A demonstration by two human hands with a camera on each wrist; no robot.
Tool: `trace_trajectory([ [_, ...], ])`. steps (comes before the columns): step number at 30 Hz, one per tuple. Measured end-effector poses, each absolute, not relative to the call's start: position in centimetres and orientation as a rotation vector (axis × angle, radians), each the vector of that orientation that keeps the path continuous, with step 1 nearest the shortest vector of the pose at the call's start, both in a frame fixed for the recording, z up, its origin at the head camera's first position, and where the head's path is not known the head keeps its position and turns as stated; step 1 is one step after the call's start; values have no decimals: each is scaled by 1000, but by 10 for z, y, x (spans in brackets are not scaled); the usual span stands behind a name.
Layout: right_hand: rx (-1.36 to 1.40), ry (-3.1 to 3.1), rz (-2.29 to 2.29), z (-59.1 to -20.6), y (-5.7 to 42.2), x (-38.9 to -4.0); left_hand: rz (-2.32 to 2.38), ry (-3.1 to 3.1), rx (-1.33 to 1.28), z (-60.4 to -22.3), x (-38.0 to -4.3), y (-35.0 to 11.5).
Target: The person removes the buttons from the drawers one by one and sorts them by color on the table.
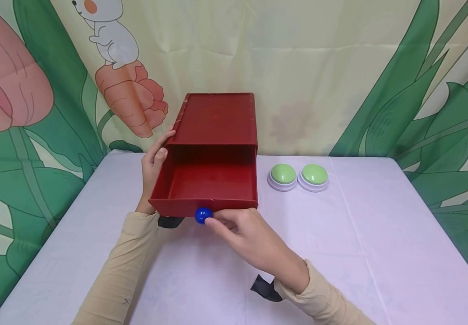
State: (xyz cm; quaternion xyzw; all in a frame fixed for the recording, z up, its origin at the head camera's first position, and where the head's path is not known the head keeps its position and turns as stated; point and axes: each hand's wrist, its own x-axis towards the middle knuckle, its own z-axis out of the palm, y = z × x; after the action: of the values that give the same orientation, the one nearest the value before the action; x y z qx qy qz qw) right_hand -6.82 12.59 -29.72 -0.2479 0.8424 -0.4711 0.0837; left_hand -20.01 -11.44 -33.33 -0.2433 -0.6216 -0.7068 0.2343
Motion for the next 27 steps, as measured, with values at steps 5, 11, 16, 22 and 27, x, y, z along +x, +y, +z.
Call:
trace_trajectory([
  [5, -658, 2420, -1454, -302, 118, -70, -1929, -1695, -682, -334, -201, -115],
  [11, -631, 2333, -1531, -305, 112, -72, -1921, -1691, -698, -335, -203, -115],
  [16, -598, 2307, -1565, -306, 111, -72, -1928, -1685, -695, -334, -202, -115],
  [22, -556, 2316, -1576, -306, 111, -72, -1908, -1706, -686, -334, -201, -115],
  [27, -549, 2324, -1587, -306, 111, -74, -1908, -1727, -665, -334, -201, -115],
])
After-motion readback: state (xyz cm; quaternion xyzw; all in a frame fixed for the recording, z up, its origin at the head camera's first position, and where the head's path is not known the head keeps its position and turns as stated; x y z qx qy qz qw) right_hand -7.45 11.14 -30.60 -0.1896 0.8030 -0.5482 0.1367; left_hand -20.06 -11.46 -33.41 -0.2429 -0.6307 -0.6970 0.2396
